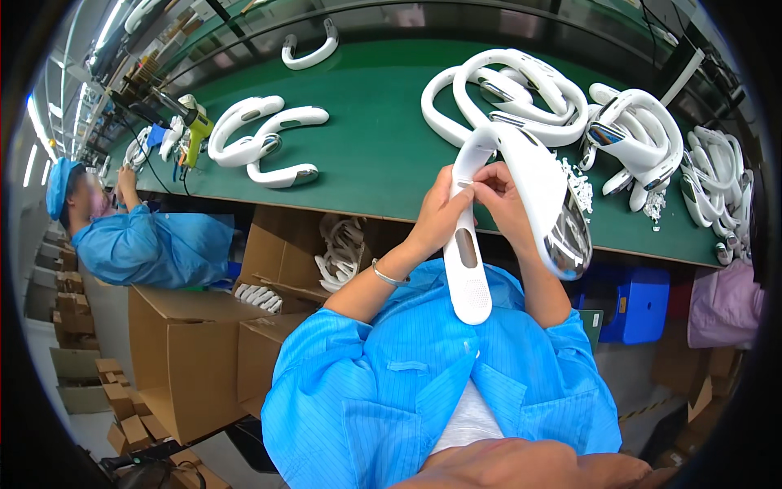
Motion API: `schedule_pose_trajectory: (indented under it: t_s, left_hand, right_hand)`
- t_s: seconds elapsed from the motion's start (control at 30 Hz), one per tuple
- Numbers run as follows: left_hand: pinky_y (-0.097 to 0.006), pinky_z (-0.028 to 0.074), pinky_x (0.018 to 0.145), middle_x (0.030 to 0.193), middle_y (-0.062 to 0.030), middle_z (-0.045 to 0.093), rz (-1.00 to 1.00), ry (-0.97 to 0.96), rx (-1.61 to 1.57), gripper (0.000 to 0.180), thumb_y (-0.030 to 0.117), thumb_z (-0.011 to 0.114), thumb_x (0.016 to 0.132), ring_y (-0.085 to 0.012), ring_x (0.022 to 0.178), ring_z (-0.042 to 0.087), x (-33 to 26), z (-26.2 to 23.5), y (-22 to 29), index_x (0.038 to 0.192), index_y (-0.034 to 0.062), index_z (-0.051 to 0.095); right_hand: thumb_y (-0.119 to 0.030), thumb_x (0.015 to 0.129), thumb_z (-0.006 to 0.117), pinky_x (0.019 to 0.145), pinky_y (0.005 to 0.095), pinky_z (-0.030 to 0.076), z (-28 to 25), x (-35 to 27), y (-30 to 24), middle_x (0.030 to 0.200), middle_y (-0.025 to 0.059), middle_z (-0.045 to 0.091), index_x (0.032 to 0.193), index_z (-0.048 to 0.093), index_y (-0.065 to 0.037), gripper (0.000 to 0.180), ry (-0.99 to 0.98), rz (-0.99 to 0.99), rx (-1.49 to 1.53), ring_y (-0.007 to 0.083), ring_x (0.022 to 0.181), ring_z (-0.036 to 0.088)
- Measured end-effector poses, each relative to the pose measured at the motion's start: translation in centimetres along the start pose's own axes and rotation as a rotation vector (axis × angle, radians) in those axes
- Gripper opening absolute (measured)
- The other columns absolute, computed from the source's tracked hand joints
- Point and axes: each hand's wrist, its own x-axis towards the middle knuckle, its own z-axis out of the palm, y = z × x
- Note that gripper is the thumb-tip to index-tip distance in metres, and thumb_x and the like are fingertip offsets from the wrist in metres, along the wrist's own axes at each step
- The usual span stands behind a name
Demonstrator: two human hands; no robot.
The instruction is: Assembling and inspecting white plastic neck massager units on a factory production line.
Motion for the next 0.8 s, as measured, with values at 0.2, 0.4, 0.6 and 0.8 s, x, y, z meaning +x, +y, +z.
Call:
schedule_pose_trajectory:
  t_s: [0.2, 0.4, 0.6, 0.8]
  left_hand:
    - [-0.026, 0.051, 0.054, 0.081, -0.0073, 0.055, 0.084, 0.009, -0.042, 0.034, 0.026, 0.039, 0.098, -0.0133, 0.064, 0.06, -0.1, -0.1, -1.6, 0.12, 0.0001, 0.043]
    - [-0.026, 0.053, 0.055, 0.086, -0.0075, 0.056, -0.072, 0.043, -0.205, 0.032, 0.025, 0.039, 0.098, -0.012, 0.063, 0.058, 0.0, 0.2, -0.9, 0.12, 0.0012, 0.044]
    - [-0.027, 0.052, 0.056, 0.093, -0.0078, 0.056, 0.016, 0.131, -0.171, 0.031, 0.025, 0.036, 0.1, -0.0112, 0.068, 0.057, 0.5, 0.1, -2.4, 0.118, 0.0014, 0.045]
    - [-0.025, 0.051, 0.053, 0.087, -0.0074, 0.057, -0.125, 0.078, -0.179, 0.047, 0.041, 0.024, 0.101, -0.0117, 0.061, 0.057, -0.3, 0.3, -1.4, 0.121, 0.0031, 0.043]
  right_hand:
    - [-0.001, 0.079, 0.066, 0.073, 0.0259, 0.051, 0.1, -0.4, -4.8, 0.089, 0.0106, 0.063, 0.109, 0.057, 0.005, 0.032, 0.152, 0.258, -0.07, 0.0157, 0.079, 0.062]
    - [-0.006, 0.081, 0.065, 0.082, 0.0298, 0.05, 1.2, -2.1, 0.7, 0.112, 0.0137, 0.058, 0.123, 0.05, 0.003, 0.046, 0.159, -0.092, -0.074, 0.0208, 0.1, 0.058]
    - [0.003, 0.072, 0.066, 0.065, 0.0352, 0.049, 1.5, -0.3, -2.8, 0.083, 0.0117, 0.062, 0.094, 0.062, -0.002, 0.024, 0.187, -0.465, -0.413, 0.0294, 0.077, 0.061]
    - [0.003, 0.078, 0.06, 0.063, 0.0306, 0.05, -0.1, -1.0, -3.9, 0.086, 0.012, 0.059, 0.102, 0.06, 0.001, 0.023, -0.012, -0.17, -0.304, 0.0239, 0.072, 0.061]
